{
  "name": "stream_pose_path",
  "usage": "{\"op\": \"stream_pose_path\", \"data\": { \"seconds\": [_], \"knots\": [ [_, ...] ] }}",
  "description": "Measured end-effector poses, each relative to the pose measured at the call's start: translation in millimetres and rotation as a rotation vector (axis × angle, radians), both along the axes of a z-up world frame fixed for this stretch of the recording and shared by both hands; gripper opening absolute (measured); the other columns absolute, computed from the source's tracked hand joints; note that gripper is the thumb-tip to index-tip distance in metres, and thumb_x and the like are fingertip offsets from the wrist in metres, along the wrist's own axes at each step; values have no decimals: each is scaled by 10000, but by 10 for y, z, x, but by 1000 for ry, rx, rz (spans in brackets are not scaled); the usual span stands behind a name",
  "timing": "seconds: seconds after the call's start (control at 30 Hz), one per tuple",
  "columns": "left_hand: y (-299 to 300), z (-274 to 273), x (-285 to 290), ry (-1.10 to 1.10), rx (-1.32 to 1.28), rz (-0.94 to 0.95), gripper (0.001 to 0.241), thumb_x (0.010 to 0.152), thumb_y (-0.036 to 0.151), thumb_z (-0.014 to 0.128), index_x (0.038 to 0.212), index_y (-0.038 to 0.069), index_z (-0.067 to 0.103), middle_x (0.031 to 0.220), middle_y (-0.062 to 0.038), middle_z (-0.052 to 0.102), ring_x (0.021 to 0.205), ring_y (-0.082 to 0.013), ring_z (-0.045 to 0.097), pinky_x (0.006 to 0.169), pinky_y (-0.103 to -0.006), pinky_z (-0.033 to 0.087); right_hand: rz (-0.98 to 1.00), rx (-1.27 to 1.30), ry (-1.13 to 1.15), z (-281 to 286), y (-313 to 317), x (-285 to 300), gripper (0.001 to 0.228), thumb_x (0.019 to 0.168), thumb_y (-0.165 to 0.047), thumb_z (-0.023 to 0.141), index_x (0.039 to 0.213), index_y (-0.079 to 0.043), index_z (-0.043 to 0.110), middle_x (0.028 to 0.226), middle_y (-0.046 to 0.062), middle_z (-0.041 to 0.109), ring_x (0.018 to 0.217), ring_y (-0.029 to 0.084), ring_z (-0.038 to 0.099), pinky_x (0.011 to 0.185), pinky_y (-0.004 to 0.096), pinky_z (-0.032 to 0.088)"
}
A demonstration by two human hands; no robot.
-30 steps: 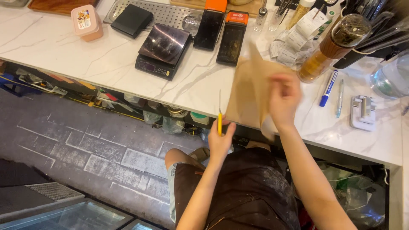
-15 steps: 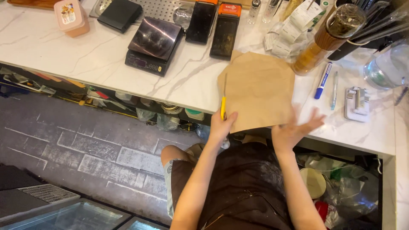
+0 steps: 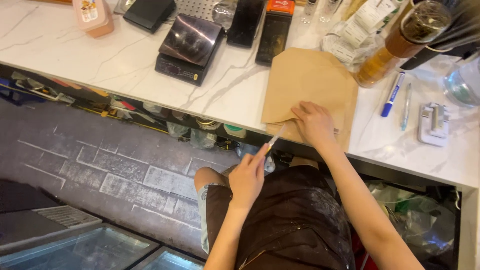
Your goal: Cutting open paper bags or envelopes with a utility knife at the counter.
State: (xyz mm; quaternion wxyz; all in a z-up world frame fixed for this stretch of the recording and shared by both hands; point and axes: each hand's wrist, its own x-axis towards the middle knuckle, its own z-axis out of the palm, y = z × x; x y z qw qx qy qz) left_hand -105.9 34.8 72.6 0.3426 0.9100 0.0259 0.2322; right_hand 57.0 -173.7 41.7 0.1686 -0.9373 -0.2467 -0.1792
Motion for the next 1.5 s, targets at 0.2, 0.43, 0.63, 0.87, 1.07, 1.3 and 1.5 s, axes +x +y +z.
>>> {"op": "stream_pose_path", "data": {
  "seconds": [0.2,0.43,0.63,0.87,1.07,1.3,1.5],
  "knots": [
    [-55,-229,57,64,167,-23,391,975,212,687,1356,299,677,775,-15,575,573,-221,621,522,-367,498,-79,-47,-79,-35,23,-84,400,782,-135,776,1182,-153,784,1227,81,708,1156,284,661,964,439,516],
    [-101,-215,110,39,260,-19,483,933,153,694,1396,285,650,797,-31,553,572,-220,611,507,-371,499,-184,-231,-139,154,-38,-367,510,724,-105,744,1233,-97,750,1161,50,708,984,242,671,816,380,549],
    [-102,-184,73,77,344,31,499,917,153,709,1401,257,648,792,-54,546,546,-219,609,476,-356,504,-164,-343,-167,65,-112,-613,424,821,-52,690,1241,-61,747,993,45,657,851,225,644,645,315,540],
    [-104,-394,109,94,335,37,494,931,145,694,1409,257,636,801,-58,534,566,-224,619,493,-358,511,-57,-324,235,409,-138,-528,609,703,-90,685,1309,-46,653,1335,141,601,1240,310,583,940,436,512],
    [-101,-445,109,56,350,39,500,913,142,693,1400,243,637,833,-53,581,590,-236,640,514,-367,520,101,3,502,180,202,-213,603,949,-360,620,1464,-67,508,1635,222,259,1538,391,203,1194,597,177],
    [-37,-437,18,50,329,125,345,981,263,688,1293,118,665,804,-41,640,601,-233,649,528,-359,522,-51,-44,263,-156,390,-25,618,1063,-402,410,1595,-89,376,1682,201,252,1558,373,206,1234,587,123],
    [-76,-450,82,67,349,154,322,975,273,683,1262,125,678,801,-42,646,595,-235,646,523,-369,519,-52,-102,272,-137,380,-7,623,1058,-407,387,1601,-103,356,1689,156,249,1553,375,196,1235,571,114]
  ]
}}
